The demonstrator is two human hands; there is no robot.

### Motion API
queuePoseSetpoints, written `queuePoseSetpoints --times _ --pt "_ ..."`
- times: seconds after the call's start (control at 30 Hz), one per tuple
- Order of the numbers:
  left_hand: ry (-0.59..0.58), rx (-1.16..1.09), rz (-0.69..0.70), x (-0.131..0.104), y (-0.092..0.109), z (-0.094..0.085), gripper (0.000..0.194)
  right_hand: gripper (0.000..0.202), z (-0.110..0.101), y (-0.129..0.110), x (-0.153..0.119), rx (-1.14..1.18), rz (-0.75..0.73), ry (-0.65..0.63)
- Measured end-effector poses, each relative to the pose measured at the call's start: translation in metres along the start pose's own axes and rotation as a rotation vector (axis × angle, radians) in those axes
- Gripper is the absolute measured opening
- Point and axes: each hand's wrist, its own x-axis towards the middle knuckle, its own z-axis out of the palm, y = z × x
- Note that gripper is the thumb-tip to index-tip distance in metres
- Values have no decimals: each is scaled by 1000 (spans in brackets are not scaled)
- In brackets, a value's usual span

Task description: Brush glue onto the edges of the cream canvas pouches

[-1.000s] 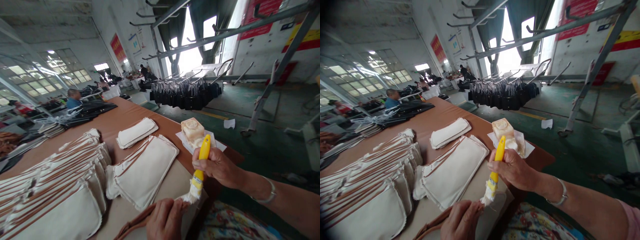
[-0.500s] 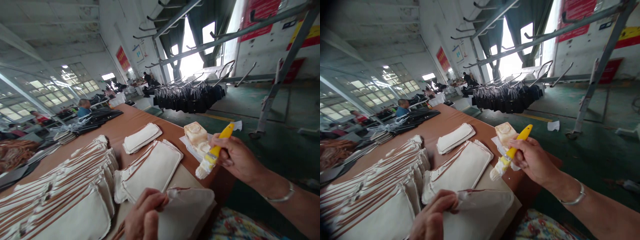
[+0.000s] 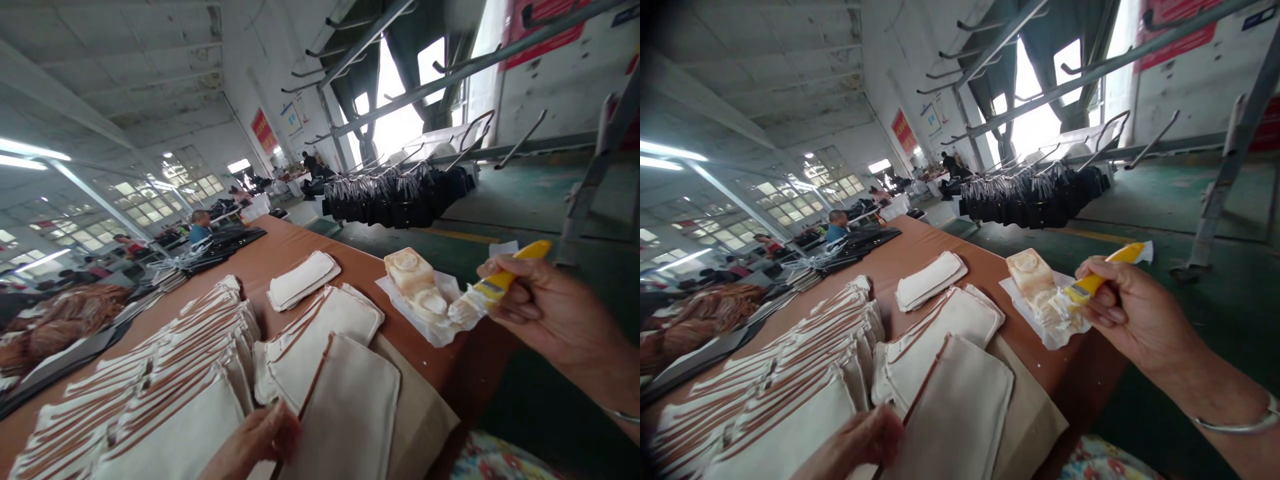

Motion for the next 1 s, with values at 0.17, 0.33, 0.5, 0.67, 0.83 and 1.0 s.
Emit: queuePoseSetpoints --times 0.17,0.33,0.5,0.67,0.83,1.0 --pt "289 525 118 45 -38 36 21 17 -9 33 2 7 88 -11" --pt "479 612 34 94 -27 68 18 28 -2 44 -4 -37 127 16" --pt "621 677 53 93 -25 91 10 26 -2 44 -10 -98 107 69" --pt "892 786 572 58 -37 119 12 32 -6 46 -6 -81 145 67" --pt "899 748 516 46 -26 112 13 27 -6 52 -6 -58 188 65" --pt "632 592 189 71 -2 95 6 37 -2 51 -13 -45 185 95"
